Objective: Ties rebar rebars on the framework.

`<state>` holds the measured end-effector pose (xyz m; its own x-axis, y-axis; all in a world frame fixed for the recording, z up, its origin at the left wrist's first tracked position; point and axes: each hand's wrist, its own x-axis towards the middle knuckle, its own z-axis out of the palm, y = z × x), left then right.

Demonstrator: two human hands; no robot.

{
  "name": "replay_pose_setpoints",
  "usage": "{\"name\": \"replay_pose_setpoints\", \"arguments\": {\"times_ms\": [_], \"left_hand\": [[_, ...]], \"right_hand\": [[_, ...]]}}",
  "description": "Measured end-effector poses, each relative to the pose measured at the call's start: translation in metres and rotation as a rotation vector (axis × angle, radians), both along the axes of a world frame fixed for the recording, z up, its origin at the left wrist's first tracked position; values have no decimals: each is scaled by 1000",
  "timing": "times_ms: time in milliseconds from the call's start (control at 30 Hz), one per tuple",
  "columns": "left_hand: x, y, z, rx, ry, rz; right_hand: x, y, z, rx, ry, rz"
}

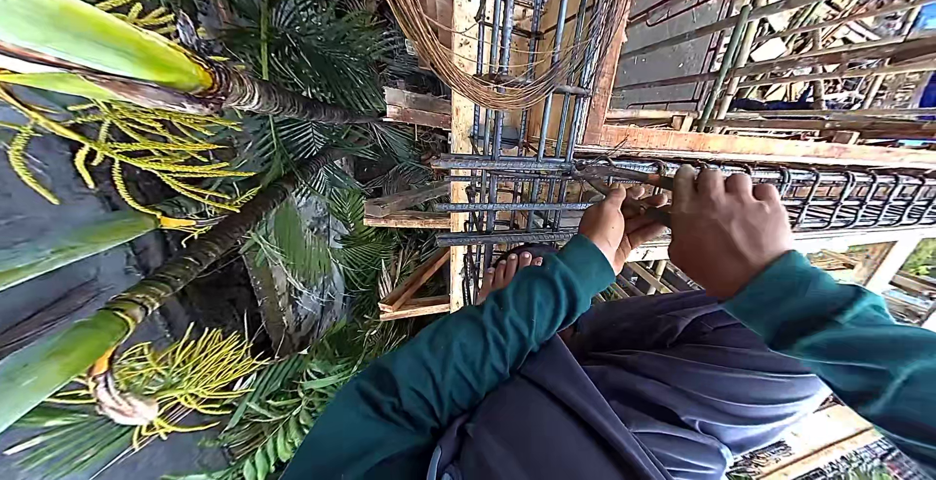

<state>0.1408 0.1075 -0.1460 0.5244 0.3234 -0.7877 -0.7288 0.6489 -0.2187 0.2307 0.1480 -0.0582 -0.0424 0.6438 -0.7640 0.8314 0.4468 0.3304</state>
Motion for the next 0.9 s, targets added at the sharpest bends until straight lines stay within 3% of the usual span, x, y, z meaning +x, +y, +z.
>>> {"name": "replay_pose_setpoints", "arguments": {"times_ms": [100,300,400,567,633,667,733,833,900], "left_hand": [[13,-9,-7,62,70,-53],[10,-30,-19,206,194,-314],[19,-24,-23,255,328,-458],[58,-8,-35,185,497,-359],[41,8,-8,154,527,-560],[22,25,15,41,418,-684],[9,-1,4,151,392,-624],[-10,-36,-22,218,236,-436],[-16,-28,-38,186,58,-304]], "right_hand": [[-11,2,0,-161,-88,-171],[28,-23,-28,-423,290,-935],[56,-37,-49,-328,318,-817],[95,-28,-80,-303,395,-758],[95,-32,-79,-283,414,-817],[89,-38,-73,-288,438,-909],[65,-53,-54,-391,588,-1257],[37,-92,-50,-857,1147,-2104],[34,-97,-60,-974,1252,-2177]]}}
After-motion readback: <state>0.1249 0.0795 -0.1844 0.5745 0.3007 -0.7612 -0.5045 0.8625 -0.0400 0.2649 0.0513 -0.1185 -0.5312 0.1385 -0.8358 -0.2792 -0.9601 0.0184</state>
